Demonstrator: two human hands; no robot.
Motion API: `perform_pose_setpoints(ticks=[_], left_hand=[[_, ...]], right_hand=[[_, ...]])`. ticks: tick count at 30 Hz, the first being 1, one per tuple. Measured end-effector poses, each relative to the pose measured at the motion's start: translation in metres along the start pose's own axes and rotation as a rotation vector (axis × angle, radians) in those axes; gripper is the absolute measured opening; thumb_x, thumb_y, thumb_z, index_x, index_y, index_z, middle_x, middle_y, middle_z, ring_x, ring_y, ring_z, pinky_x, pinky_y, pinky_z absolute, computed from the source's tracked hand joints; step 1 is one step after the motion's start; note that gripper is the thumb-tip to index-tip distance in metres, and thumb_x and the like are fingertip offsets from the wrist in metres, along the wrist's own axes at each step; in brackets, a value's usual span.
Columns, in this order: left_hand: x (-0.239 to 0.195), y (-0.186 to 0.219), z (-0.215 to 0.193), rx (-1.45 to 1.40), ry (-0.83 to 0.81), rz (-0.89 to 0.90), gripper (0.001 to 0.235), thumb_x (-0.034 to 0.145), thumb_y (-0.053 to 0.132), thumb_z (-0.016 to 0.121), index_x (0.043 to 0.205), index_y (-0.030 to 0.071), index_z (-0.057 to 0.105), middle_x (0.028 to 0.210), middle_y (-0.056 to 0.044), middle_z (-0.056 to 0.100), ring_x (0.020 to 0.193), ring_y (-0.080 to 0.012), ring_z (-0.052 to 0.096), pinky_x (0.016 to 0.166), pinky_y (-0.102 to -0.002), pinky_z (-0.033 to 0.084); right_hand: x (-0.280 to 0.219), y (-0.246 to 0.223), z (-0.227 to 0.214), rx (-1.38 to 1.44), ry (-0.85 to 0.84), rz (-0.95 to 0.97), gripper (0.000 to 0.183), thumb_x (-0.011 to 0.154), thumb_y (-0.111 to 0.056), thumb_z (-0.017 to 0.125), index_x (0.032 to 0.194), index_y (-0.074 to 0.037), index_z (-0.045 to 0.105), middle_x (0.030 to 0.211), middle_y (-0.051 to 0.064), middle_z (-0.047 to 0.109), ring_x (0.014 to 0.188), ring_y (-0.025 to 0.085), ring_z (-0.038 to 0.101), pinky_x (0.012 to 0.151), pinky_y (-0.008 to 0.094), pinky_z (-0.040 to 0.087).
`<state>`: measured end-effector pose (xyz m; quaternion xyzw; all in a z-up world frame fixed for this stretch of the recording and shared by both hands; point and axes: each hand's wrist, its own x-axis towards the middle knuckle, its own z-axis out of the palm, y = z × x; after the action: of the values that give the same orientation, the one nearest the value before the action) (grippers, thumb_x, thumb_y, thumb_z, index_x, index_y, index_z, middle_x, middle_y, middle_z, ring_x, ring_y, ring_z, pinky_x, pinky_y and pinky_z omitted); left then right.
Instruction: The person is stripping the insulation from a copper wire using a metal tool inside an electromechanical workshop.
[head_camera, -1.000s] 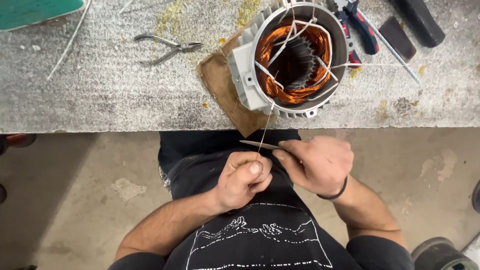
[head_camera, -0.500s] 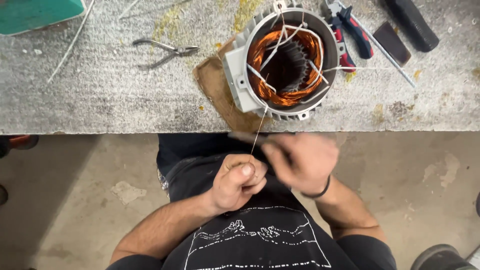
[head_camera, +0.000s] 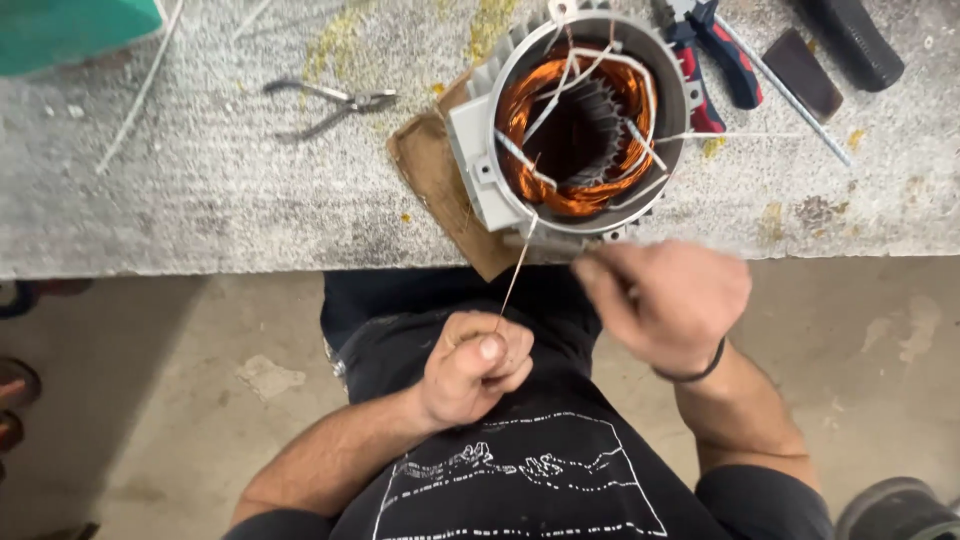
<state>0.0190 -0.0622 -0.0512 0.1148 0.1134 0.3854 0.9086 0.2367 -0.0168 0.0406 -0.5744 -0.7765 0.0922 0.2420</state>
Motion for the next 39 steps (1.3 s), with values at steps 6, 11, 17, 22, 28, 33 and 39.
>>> perform_pose_setpoints(ticks=[6, 11, 17, 22, 28, 33, 39], left_hand=[[0.001, 0.003, -0.003, -0.082, -0.028, 0.030, 0.046, 0.105, 0.026, 0.060, 0.069, 0.007, 0.040, 0.064, 0.002, 0.032, 0.059, -0.0109, 0.027, 0.051, -0.026, 0.025], [-0.005, 0.005, 0.004, -0.161, -0.023, -0.028, 0.049, 0.105, 0.028, 0.060, 0.067, 0.009, 0.036, 0.061, 0.002, 0.029, 0.059, -0.0119, 0.027, 0.049, -0.026, 0.025], [-0.006, 0.022, 0.021, -0.184, -0.010, 0.011, 0.051, 0.108, 0.034, 0.056, 0.068, 0.013, 0.032, 0.061, 0.004, 0.029, 0.057, -0.0107, 0.027, 0.047, -0.024, 0.026], [-0.004, 0.023, 0.025, -0.222, -0.017, 0.067, 0.051, 0.109, 0.034, 0.056, 0.068, 0.015, 0.033, 0.060, 0.005, 0.029, 0.055, -0.0098, 0.027, 0.045, -0.024, 0.028], [-0.006, 0.026, 0.022, -0.184, -0.006, 0.034, 0.050, 0.109, 0.034, 0.056, 0.069, 0.015, 0.033, 0.060, 0.005, 0.029, 0.055, -0.0102, 0.027, 0.045, -0.024, 0.028], [-0.008, 0.031, 0.018, -0.183, 0.024, 0.035, 0.050, 0.108, 0.034, 0.057, 0.069, 0.014, 0.033, 0.060, 0.005, 0.029, 0.055, -0.0101, 0.027, 0.046, -0.024, 0.027], [-0.012, 0.033, 0.018, -0.110, 0.049, 0.017, 0.050, 0.108, 0.033, 0.057, 0.069, 0.014, 0.032, 0.060, 0.004, 0.029, 0.056, -0.0105, 0.027, 0.046, -0.024, 0.027]], right_hand=[[-0.057, 0.019, 0.042, 0.493, 0.209, 0.195, 0.027, 0.084, -0.015, 0.085, 0.102, -0.007, 0.066, 0.080, 0.006, 0.064, 0.061, 0.015, 0.059, 0.057, 0.029, 0.044], [-0.104, 0.006, 0.102, 0.946, 0.311, 0.350, 0.057, 0.084, -0.015, 0.088, 0.125, -0.003, 0.050, 0.106, 0.010, 0.065, 0.079, 0.014, 0.063, 0.066, 0.028, 0.051], [-0.057, -0.010, 0.099, 0.659, 0.342, 0.203, 0.044, 0.092, -0.010, 0.076, 0.128, 0.001, 0.054, 0.103, 0.015, 0.069, 0.083, 0.021, 0.070, 0.074, 0.030, 0.056], [-0.032, -0.022, 0.097, 0.593, 0.338, 0.117, 0.036, 0.104, -0.002, 0.066, 0.137, 0.001, 0.055, 0.093, 0.008, 0.074, 0.077, 0.018, 0.075, 0.067, 0.027, 0.058], [-0.031, -0.027, 0.094, 0.538, 0.271, -0.001, 0.045, 0.095, 0.005, 0.068, 0.139, 0.000, 0.059, 0.081, 0.004, 0.068, 0.065, 0.016, 0.068, 0.061, 0.029, 0.055], [-0.025, -0.017, 0.088, 0.467, 0.265, -0.108, 0.050, 0.089, 0.006, 0.073, 0.136, -0.002, 0.061, 0.076, 0.005, 0.064, 0.061, 0.018, 0.064, 0.055, 0.031, 0.050], [-0.026, -0.009, 0.079, 0.394, 0.222, -0.166, 0.051, 0.089, 0.006, 0.074, 0.138, -0.003, 0.062, 0.075, 0.003, 0.063, 0.058, 0.017, 0.060, 0.051, 0.033, 0.046]])
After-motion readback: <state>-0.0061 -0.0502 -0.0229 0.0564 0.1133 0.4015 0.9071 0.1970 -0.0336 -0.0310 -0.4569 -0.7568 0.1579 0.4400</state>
